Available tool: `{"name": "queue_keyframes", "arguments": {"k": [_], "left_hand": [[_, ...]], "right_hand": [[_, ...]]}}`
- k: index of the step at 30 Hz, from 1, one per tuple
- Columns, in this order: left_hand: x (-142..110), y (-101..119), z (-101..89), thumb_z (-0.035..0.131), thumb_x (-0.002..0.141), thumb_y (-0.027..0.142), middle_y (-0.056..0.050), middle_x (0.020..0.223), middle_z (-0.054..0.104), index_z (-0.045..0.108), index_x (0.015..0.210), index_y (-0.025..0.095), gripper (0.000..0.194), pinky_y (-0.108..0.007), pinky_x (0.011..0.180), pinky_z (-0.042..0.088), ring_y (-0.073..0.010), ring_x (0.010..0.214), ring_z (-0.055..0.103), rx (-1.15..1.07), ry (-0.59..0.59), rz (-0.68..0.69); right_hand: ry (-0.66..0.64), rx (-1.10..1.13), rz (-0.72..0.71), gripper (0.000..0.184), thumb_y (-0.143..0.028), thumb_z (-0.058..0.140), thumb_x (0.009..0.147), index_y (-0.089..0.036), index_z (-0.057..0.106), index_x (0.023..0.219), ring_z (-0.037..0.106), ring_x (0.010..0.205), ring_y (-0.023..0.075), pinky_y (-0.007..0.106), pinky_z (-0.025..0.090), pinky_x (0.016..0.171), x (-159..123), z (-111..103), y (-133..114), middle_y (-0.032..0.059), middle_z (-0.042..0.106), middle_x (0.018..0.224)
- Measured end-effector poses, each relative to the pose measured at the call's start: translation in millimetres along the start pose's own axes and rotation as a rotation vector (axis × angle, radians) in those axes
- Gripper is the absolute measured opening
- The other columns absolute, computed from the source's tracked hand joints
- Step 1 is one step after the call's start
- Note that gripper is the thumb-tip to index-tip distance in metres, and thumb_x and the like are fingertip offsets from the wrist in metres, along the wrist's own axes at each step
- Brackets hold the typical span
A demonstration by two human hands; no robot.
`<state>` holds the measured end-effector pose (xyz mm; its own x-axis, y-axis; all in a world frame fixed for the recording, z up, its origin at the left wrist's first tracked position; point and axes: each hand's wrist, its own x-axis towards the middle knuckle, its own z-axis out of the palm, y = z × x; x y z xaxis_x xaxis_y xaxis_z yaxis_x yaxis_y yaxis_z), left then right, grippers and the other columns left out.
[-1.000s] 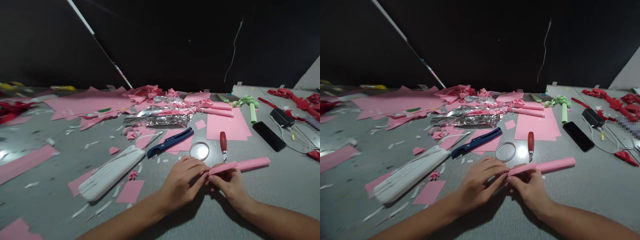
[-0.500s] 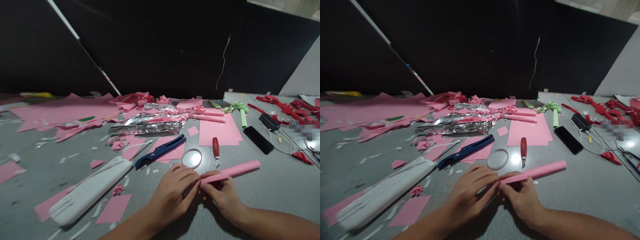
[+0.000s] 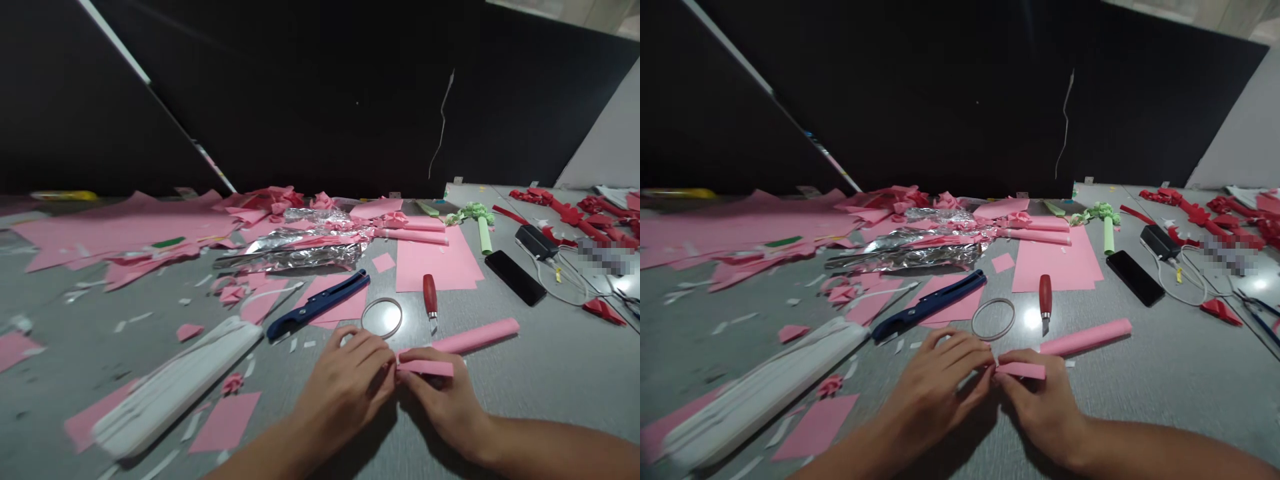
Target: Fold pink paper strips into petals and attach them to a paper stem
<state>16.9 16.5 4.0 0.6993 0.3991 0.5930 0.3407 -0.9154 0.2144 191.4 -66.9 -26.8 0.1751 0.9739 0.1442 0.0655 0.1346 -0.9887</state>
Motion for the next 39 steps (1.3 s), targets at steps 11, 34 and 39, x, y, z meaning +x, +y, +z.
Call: {"name": "queue_keyframes", "arguments": {"k": [11,34,39], "left_hand": [[-0.4,-6.2,-2.0,0.062,0.102,0.011,0.001,0.093,0.077,0.068,0.1,0.02,0.011,-0.038,0.088,0.041,-0.0185,0.087,0.069,-0.23,0.011,-0.083],[-0.7,-4.3,4.5,0.059,0.099,0.014,0.0,0.081,0.076,0.065,0.089,0.02,0.014,-0.038,0.084,0.045,-0.0188,0.076,0.067,-0.085,0.057,-0.018],[-1.7,-7.2,4.3,0.061,0.097,0.014,0.001,0.079,0.075,0.064,0.086,0.021,0.013,-0.038,0.081,0.045,-0.0176,0.074,0.067,-0.147,0.07,-0.083]], "right_hand": [[0.023,0.12,0.1,0.019,-0.039,0.086,0.091,-0.023,0.088,0.101,0.079,0.08,0.0215,0.031,0.065,0.071,1.6,-4.3,-4.3,0.0087,0.086,0.095],[-0.069,-0.054,0.012,0.017,-0.031,0.076,0.098,-0.023,0.088,0.106,0.081,0.091,0.0248,0.038,0.067,0.083,-1.5,-7.7,-5.0,0.0115,0.086,0.107],[-0.029,-0.025,0.031,0.014,-0.032,0.078,0.095,-0.022,0.088,0.1,0.081,0.089,0.0245,0.037,0.067,0.082,-0.6,-5.3,-8.0,0.0102,0.087,0.102]]}}
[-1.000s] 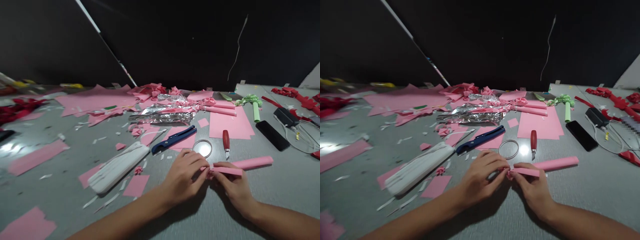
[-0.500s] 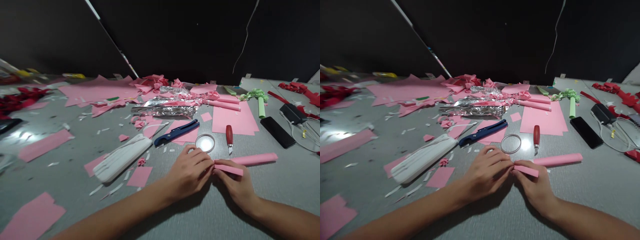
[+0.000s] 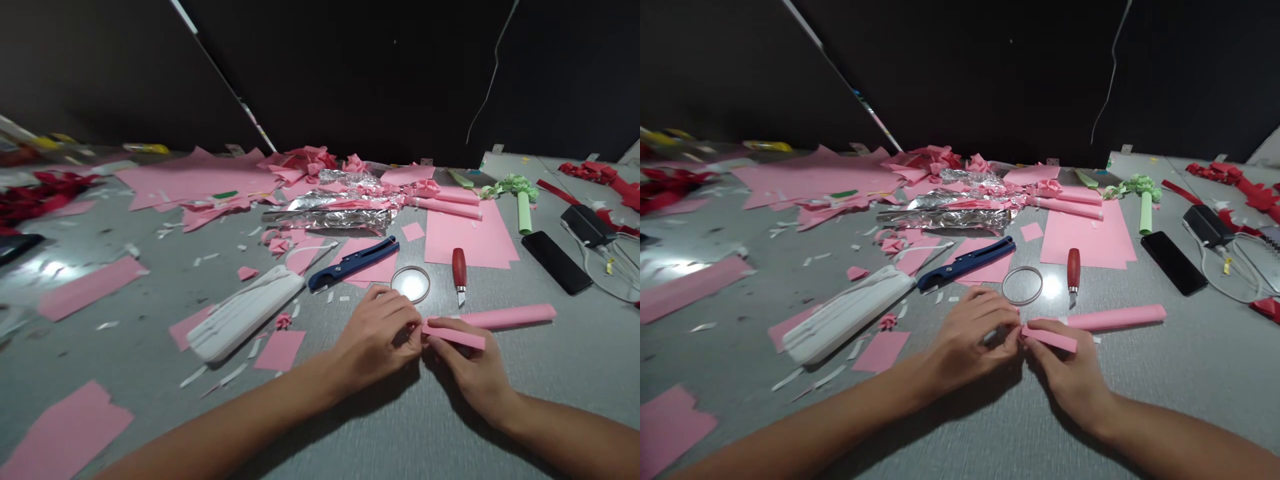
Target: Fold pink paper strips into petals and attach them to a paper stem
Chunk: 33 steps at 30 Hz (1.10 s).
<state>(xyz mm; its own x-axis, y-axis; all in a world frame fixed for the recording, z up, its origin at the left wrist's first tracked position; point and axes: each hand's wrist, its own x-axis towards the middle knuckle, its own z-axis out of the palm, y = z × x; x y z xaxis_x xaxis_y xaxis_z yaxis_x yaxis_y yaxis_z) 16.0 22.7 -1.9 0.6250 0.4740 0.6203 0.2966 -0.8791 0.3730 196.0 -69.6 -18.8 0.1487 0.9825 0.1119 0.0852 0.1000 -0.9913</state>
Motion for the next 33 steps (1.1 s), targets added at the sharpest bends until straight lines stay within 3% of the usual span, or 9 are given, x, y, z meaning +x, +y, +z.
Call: {"name": "queue_keyframes", "arguments": {"k": [14,18,20,22,24,26,30,33], "left_hand": [[7.3,-10.2,-12.5,0.064,0.092,0.012,0.001,0.078,0.075,0.064,0.083,0.021,0.013,-0.035,0.077,0.05,-0.0174,0.073,0.068,-0.003,0.099,-0.076],[8.9,-18.1,-17.2,0.062,0.093,0.014,0.0,0.08,0.073,0.064,0.084,0.021,0.011,-0.033,0.075,0.053,-0.0172,0.074,0.068,-0.045,0.171,-0.231],[9.8,-23.6,-17.9,0.06,0.095,0.015,-0.001,0.084,0.072,0.065,0.09,0.021,0.01,-0.032,0.073,0.055,-0.0171,0.075,0.068,-0.097,0.202,-0.333],[10.9,-28.8,-17.6,0.059,0.095,0.015,-0.002,0.09,0.074,0.067,0.097,0.021,0.011,-0.033,0.073,0.057,-0.0175,0.077,0.07,-0.139,0.213,-0.411],[11.7,-32.2,-17.2,0.061,0.096,0.017,-0.003,0.091,0.073,0.067,0.1,0.022,0.009,-0.033,0.073,0.058,-0.0178,0.077,0.07,-0.18,0.219,-0.453],[12.0,-33.1,-17.3,0.065,0.098,0.022,-0.001,0.082,0.07,0.065,0.09,0.022,0.008,-0.032,0.067,0.056,-0.017,0.071,0.066,-0.217,0.21,-0.47],[11.5,-27.7,-19.4,0.061,0.104,0.033,0.004,0.055,0.048,0.048,0.061,0.021,0.046,-0.028,0.052,0.043,-0.0123,0.052,0.048,-0.236,0.102,-0.488],[11.4,-17.8,-19.9,0.059,0.105,0.032,0.002,0.057,0.057,0.056,0.063,0.02,0.043,-0.028,0.052,0.045,-0.0131,0.053,0.054,-0.326,-0.005,-0.475]], "right_hand": [[0.097,0.143,0.097,0.03,-0.046,0.081,0.096,-0.02,0.085,0.112,0.072,0.07,0.0186,0.03,0.061,0.062,-2.3,0.5,4.9,0.009,0.083,0.09],[0.132,0.158,0.115,0.03,-0.045,0.08,0.098,-0.02,0.085,0.113,0.067,0.063,0.016,0.026,0.056,0.055,-1.9,0.2,7.1,0.0058,0.078,0.079],[0.129,0.12,0.053,0.025,-0.04,0.076,0.101,-0.021,0.086,0.113,0.063,0.058,0.0143,0.025,0.052,0.051,-1.9,-1.6,6.8,0.0038,0.075,0.074],[0.109,0.043,-0.102,0.019,-0.03,0.071,0.103,-0.023,0.085,0.115,0.062,0.056,0.0135,0.025,0.052,0.052,-2.5,-4.6,5.7,0.0034,0.076,0.077],[0.061,-0.046,-0.295,0.025,-0.019,0.067,0.103,-0.026,0.084,0.12,0.066,0.059,0.0148,0.028,0.057,0.058,-3.2,-8.0,3.6,0.0042,0.08,0.084],[-0.001,-0.115,-0.438,0.034,-0.012,0.065,0.102,-0.028,0.081,0.127,0.076,0.072,0.019,0.032,0.064,0.069,-3.4,-10.6,0.9,0.006,0.085,0.095],[-0.05,-0.138,-0.49,0.044,-0.01,0.066,0.1,-0.032,0.077,0.136,0.084,0.099,0.025,0.037,0.068,0.085,-1.4,-11.4,-1.7,0.0072,0.087,0.112],[-0.037,-0.127,-0.485,0.047,-0.01,0.065,0.101,-0.035,0.075,0.14,0.085,0.096,0.0245,0.038,0.07,0.083,0.0,-10.5,1.9,0.0064,0.087,0.115]]}}
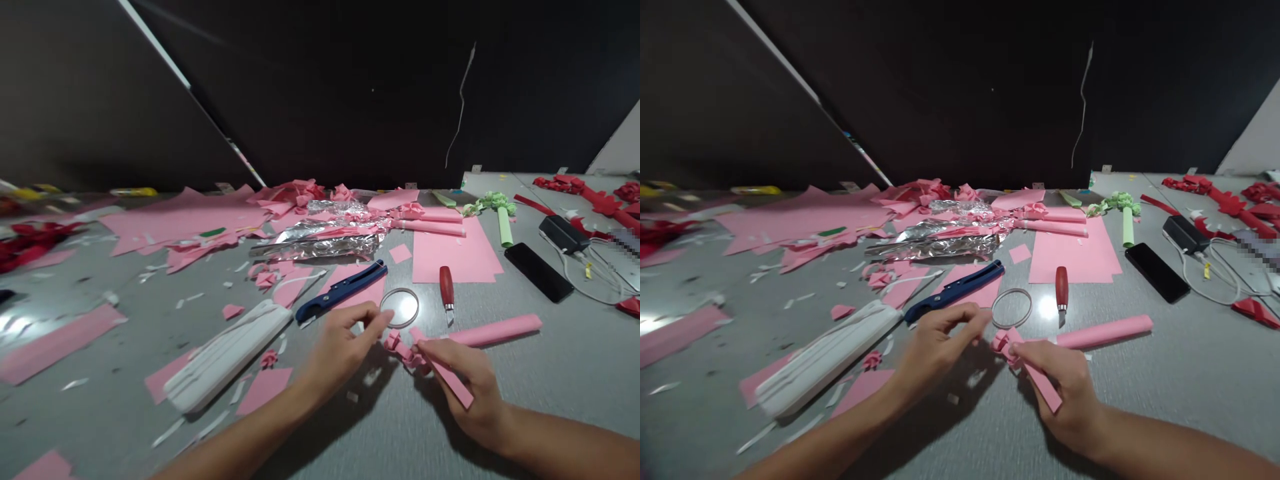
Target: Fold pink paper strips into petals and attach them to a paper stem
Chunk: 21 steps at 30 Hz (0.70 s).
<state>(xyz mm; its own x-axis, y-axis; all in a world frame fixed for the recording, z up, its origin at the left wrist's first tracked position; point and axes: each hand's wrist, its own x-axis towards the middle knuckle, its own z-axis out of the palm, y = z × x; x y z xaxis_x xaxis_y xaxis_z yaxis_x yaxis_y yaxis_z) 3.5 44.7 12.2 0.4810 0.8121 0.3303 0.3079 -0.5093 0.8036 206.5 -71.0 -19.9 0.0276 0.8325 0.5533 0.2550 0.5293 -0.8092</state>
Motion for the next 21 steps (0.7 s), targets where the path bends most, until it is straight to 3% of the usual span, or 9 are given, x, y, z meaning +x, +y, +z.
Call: {"name": "queue_keyframes", "arguments": {"k": [4,8,12,16,19,21], "left_hand": [[-8.3,13.4,9.6,0.062,0.102,0.025,-0.004,0.071,0.076,0.074,0.081,0.02,0.025,-0.029,0.057,0.057,-0.0174,0.061,0.069,-0.202,-0.22,-0.006],[-14.5,20.2,18.6,0.067,0.099,0.024,-0.008,0.086,0.083,0.08,0.094,0.021,0.014,-0.036,0.071,0.065,-0.0223,0.077,0.077,-0.364,-0.197,-0.098],[-15.3,17.1,22.5,0.069,0.095,0.024,-0.009,0.085,0.083,0.081,0.091,0.02,0.013,-0.035,0.068,0.065,-0.0208,0.071,0.076,-0.497,-0.184,-0.184],[-16.0,11.8,24.2,0.069,0.094,0.026,-0.008,0.082,0.082,0.079,0.089,0.018,0.014,-0.033,0.066,0.064,-0.0201,0.07,0.075,-0.51,-0.157,-0.228],[-16.7,10.6,24.0,0.07,0.093,0.025,-0.008,0.081,0.082,0.077,0.088,0.018,0.011,-0.033,0.068,0.064,-0.0198,0.071,0.076,-0.462,-0.106,-0.183],[-16.8,11.7,23.3,0.071,0.094,0.024,-0.007,0.08,0.081,0.077,0.087,0.018,0.011,-0.032,0.067,0.064,-0.0191,0.07,0.075,-0.408,-0.078,-0.145]], "right_hand": [[-0.018,-0.032,-0.011,0.061,-0.009,0.065,0.102,-0.04,0.063,0.154,0.084,0.105,0.0261,0.04,0.07,0.088,-2.6,1.0,5.2,0.006,0.083,0.127],[-0.103,-0.063,0.01,0.078,-0.003,0.054,0.102,-0.047,0.045,0.165,0.075,0.128,0.0253,0.043,0.066,0.103,-3.7,1.2,5.4,0.0027,0.072,0.149],[-0.193,-0.057,0.034,0.085,0.0,0.047,0.1,-0.047,0.035,0.17,0.066,0.142,0.0253,0.046,0.06,0.114,-5.6,1.1,6.9,0.0002,0.062,0.161],[-0.211,-0.041,0.058,0.078,-0.003,0.05,0.101,-0.045,0.043,0.166,0.065,0.143,0.0262,0.05,0.056,0.119,-7.9,1.2,9.7,-0.0004,0.063,0.159],[-0.176,0.003,0.072,0.065,-0.011,0.056,0.104,-0.044,0.055,0.16,0.065,0.143,0.0281,0.053,0.054,0.121,-7.5,1.2,6.8,0.0018,0.065,0.157],[-0.082,0.053,0.157,0.05,-0.018,0.06,0.105,-0.039,0.068,0.15,0.074,0.13,0.0289,0.05,0.063,0.11,-5.1,0.9,2.6,0.0063,0.074,0.146]]}}
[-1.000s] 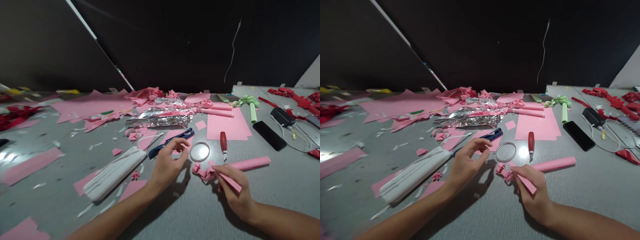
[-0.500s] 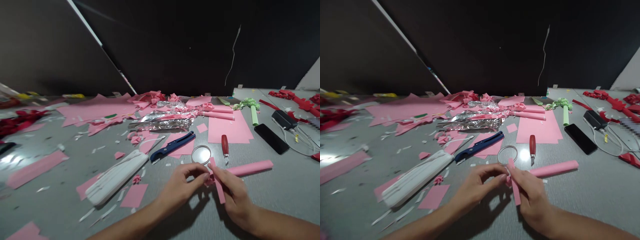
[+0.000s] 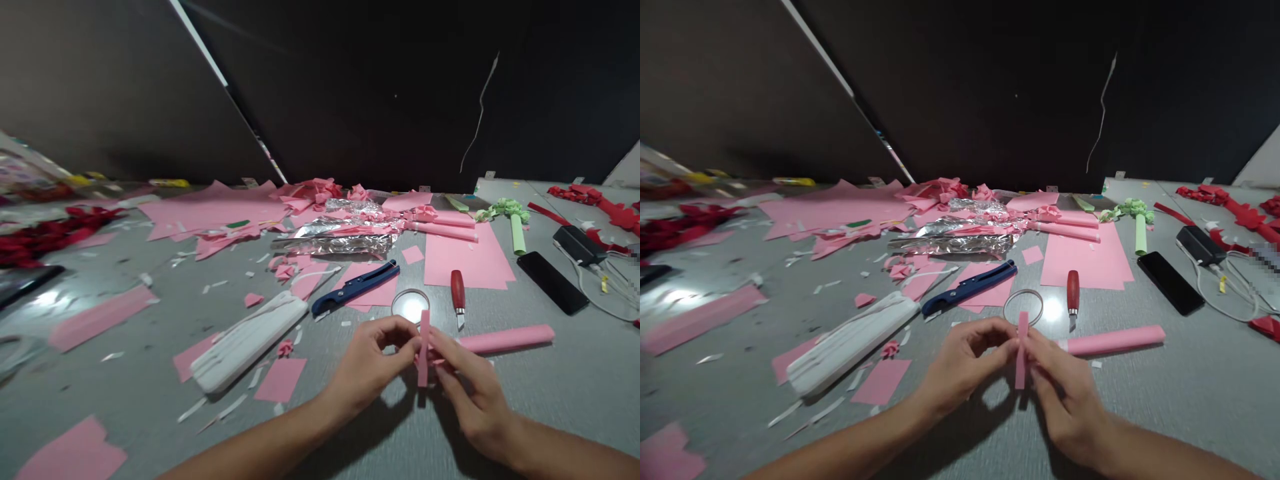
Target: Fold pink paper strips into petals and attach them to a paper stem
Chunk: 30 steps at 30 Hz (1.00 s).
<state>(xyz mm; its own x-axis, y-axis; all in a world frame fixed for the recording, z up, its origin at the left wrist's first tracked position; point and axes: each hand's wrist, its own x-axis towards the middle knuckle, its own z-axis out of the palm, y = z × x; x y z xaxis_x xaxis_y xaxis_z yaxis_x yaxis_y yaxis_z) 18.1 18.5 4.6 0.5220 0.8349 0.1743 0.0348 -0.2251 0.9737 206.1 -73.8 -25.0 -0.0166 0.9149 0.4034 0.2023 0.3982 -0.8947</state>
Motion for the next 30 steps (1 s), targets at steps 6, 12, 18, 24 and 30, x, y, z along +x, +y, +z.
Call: {"name": "queue_keyframes", "arguments": {"k": [6,12,18,24,30], "left_hand": [[-2.9,5.4,4.2,0.067,0.097,0.022,-0.005,0.078,0.082,0.079,0.084,0.02,0.018,-0.031,0.067,0.063,-0.0193,0.071,0.076,0.146,-0.111,0.03],[-4.3,3.2,6.8,0.071,0.096,0.024,-0.006,0.085,0.084,0.08,0.096,0.02,0.01,-0.033,0.071,0.066,-0.0211,0.075,0.08,0.047,-0.085,-0.027],[-5.9,0.3,8.5,0.069,0.097,0.025,-0.005,0.084,0.083,0.081,0.095,0.02,0.014,-0.032,0.073,0.065,-0.0199,0.075,0.079,0.058,-0.067,-0.011],[-13.5,-2.1,12.6,0.069,0.096,0.02,-0.003,0.082,0.083,0.082,0.092,0.019,0.014,-0.027,0.071,0.062,-0.0173,0.073,0.077,0.167,-0.014,0.032],[-12.3,-2.5,12.7,0.067,0.097,0.023,-0.004,0.084,0.084,0.083,0.092,0.019,0.017,-0.026,0.072,0.062,-0.0174,0.075,0.079,0.132,-0.032,0.007]], "right_hand": [[0.167,0.307,0.39,0.023,-0.043,0.081,0.096,-0.021,0.084,0.102,0.075,0.064,0.0172,0.026,0.064,0.059,12.4,0.7,-7.0,0.006,0.081,0.081],[0.142,0.351,0.44,0.025,-0.046,0.084,0.094,-0.02,0.084,0.092,0.068,0.06,0.0122,0.022,0.059,0.059,13.1,4.8,-2.2,0.0041,0.079,0.077],[0.113,0.386,0.449,0.026,-0.046,0.085,0.092,-0.021,0.083,0.093,0.069,0.063,0.0126,0.022,0.061,0.059,10.3,7.1,-0.8,0.0037,0.078,0.079],[0.124,0.449,0.516,0.03,-0.048,0.089,0.088,-0.019,0.081,0.09,0.07,0.058,0.0125,0.022,0.062,0.056,9.4,10.4,2.1,0.0013,0.075,0.071],[0.127,0.378,0.502,0.031,-0.049,0.088,0.088,-0.02,0.08,0.087,0.069,0.059,0.013,0.023,0.061,0.057,10.2,8.9,2.2,0.0017,0.075,0.073]]}}
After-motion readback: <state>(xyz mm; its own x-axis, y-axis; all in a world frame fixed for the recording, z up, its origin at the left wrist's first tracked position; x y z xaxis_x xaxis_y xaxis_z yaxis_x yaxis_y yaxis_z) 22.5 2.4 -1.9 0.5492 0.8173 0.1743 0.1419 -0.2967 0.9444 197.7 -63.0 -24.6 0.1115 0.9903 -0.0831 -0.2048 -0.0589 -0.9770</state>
